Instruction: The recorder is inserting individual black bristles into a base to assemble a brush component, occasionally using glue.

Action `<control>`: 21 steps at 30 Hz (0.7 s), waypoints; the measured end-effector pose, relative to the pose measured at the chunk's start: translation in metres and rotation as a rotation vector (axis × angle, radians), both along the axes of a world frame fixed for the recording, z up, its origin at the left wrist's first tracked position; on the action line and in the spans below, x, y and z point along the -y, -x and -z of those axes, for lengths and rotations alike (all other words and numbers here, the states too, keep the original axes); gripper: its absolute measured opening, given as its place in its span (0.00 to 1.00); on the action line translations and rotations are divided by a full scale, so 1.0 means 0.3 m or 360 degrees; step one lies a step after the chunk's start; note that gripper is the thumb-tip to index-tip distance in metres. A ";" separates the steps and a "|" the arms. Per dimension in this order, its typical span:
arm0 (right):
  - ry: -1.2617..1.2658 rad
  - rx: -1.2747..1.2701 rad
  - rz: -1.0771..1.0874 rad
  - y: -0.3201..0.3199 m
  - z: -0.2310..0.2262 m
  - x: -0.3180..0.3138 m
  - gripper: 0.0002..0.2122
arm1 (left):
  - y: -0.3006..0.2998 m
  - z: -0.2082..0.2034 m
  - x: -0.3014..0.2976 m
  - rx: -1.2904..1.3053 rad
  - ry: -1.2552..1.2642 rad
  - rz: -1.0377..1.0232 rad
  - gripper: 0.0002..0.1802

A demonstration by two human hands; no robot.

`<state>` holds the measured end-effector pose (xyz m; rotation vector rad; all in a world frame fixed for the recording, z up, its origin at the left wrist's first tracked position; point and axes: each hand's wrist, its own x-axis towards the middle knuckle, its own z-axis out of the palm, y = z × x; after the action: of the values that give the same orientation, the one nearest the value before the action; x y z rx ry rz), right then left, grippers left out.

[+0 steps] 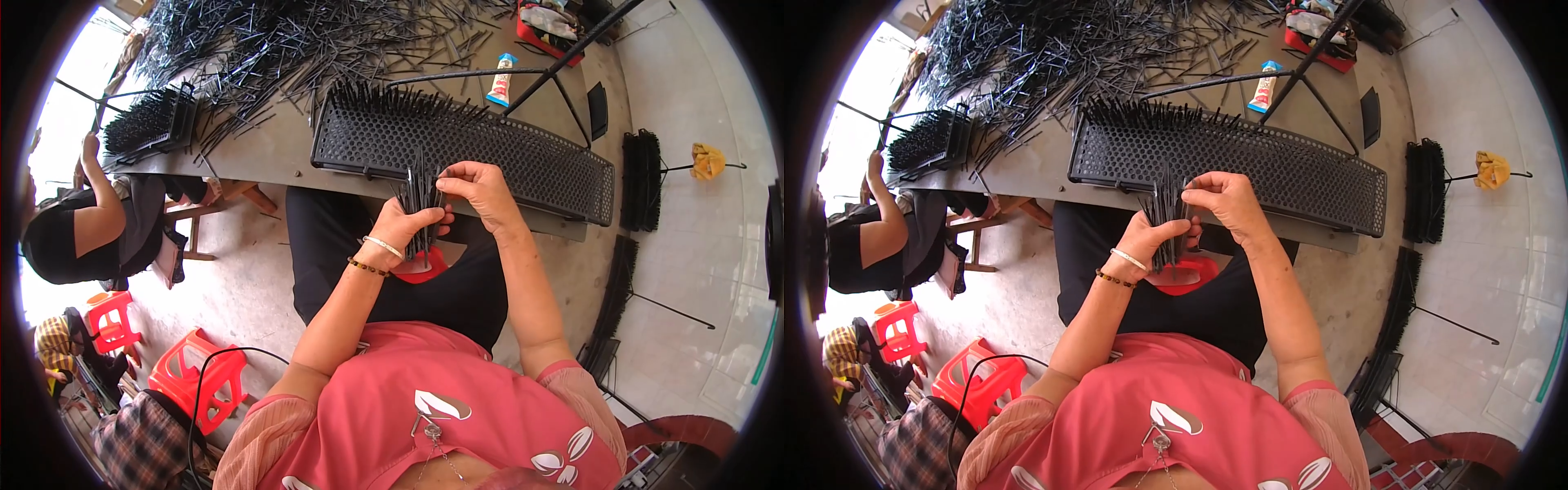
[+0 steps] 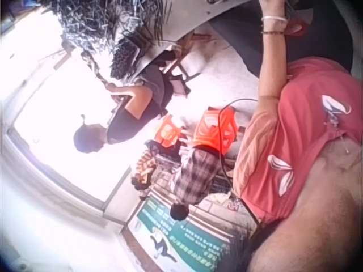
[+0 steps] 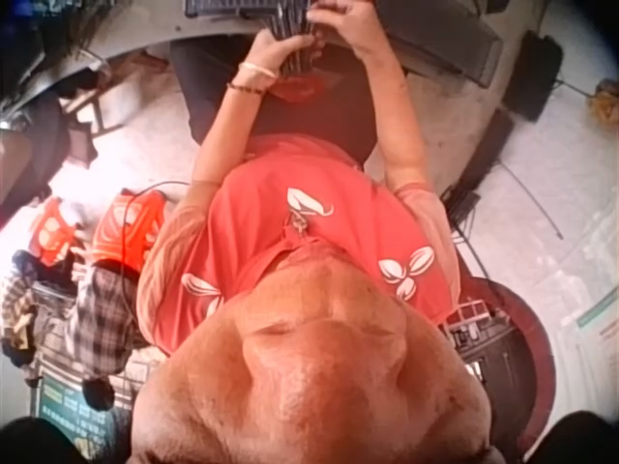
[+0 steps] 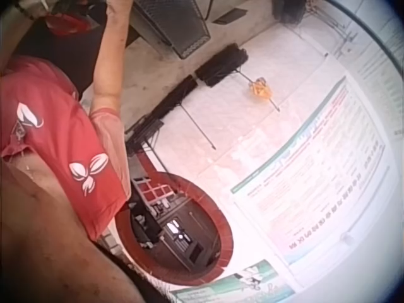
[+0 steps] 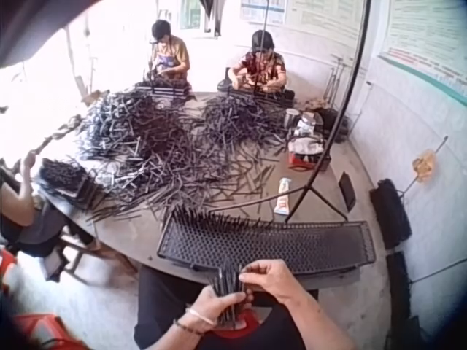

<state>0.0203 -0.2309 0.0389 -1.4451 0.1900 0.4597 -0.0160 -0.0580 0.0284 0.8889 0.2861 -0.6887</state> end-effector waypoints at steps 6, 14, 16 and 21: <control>0.0052 -0.0003 0.0212 -0.009 -0.021 -0.001 0.07 | -0.009 0.011 -0.007 -0.0027 0.0014 0.0016 0.12; -0.0018 0.0063 0.0323 -0.036 -0.024 0.023 0.05 | -0.008 0.010 -0.006 -0.0095 0.0009 -0.0018 0.12; -0.0070 0.0031 0.0305 -0.036 -0.024 0.022 0.05 | -0.006 0.013 -0.004 -0.0056 -0.0032 -0.0029 0.11; -0.0046 -0.0004 0.0182 -0.036 -0.028 0.029 0.07 | -0.003 0.007 -0.006 0.0034 -0.0092 -0.0053 0.11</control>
<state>0.0310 -0.2396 0.0474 -1.3973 0.2658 0.3697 -0.0150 -0.0563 0.0262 0.9440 0.3026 -0.6426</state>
